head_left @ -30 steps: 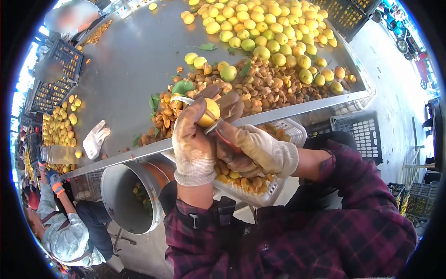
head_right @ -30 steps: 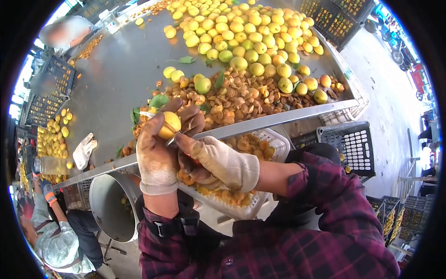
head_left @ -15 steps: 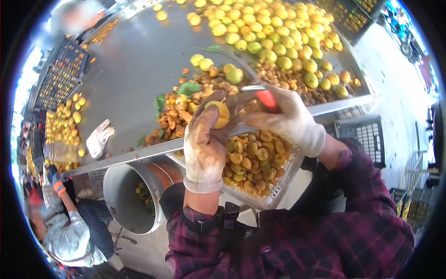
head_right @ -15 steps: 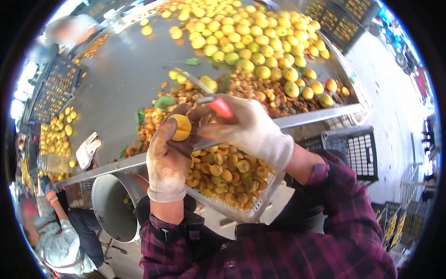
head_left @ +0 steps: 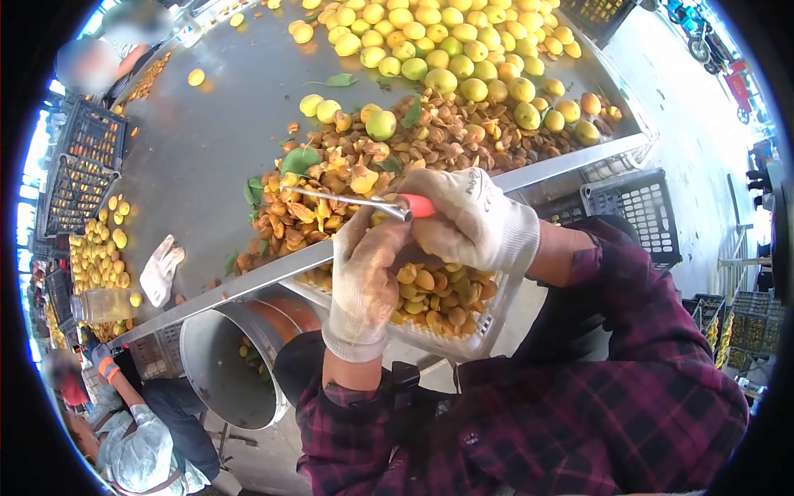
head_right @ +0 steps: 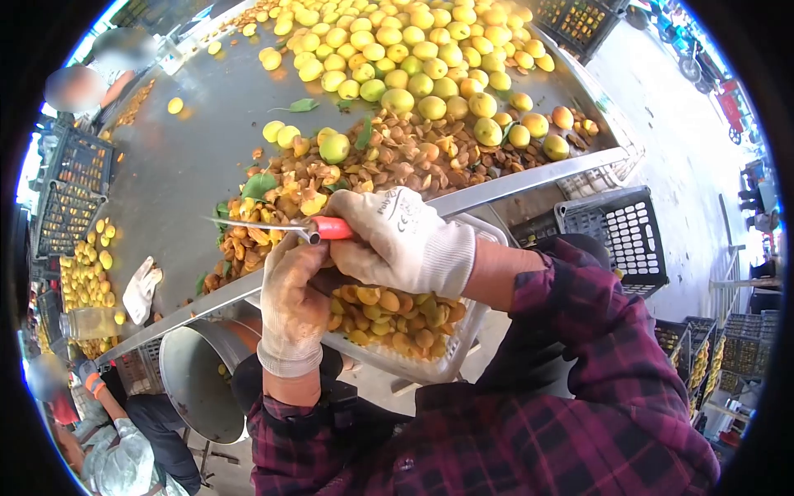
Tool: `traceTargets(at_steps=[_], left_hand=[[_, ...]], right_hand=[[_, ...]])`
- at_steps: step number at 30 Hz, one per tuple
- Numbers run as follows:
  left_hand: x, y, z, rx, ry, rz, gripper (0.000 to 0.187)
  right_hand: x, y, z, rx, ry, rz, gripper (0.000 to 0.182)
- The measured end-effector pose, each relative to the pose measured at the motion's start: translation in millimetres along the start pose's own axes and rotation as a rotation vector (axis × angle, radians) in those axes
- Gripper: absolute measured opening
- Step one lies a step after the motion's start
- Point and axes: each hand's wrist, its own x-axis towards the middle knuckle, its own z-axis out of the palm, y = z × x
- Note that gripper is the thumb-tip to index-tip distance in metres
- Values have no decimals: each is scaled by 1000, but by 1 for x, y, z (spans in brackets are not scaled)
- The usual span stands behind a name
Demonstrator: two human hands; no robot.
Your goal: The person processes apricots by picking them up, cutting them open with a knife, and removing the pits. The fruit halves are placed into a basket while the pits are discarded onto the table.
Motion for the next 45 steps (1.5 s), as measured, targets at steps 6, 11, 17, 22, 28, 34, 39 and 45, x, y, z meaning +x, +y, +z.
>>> traceTargets(at_steps=[6,11,17,22,28,34,39,45], left_hand=[[2,-2,1,-15,53,-1,28],[3,-6,7,-163,35,-149,30],[7,8,9,-620,121,-527,36],[17,20,9,-904,202,-763,34],[14,34,23,-297,82,-499,53],[31,43,14,-1057,126,-783,65],[32,40,15,-1083,83,-780,67],[34,38,13,-1117,64,-827,68]], right_hand=[[6,-7,7,151,53,151,21],[9,-9,19,328,89,292,25],[13,-4,20,355,87,303,28],[13,-1,20,337,73,324,29],[28,9,10,47,145,61,32],[21,16,-11,826,213,759,35],[15,18,-26,750,256,727,33],[8,22,-37,784,234,703,32]])
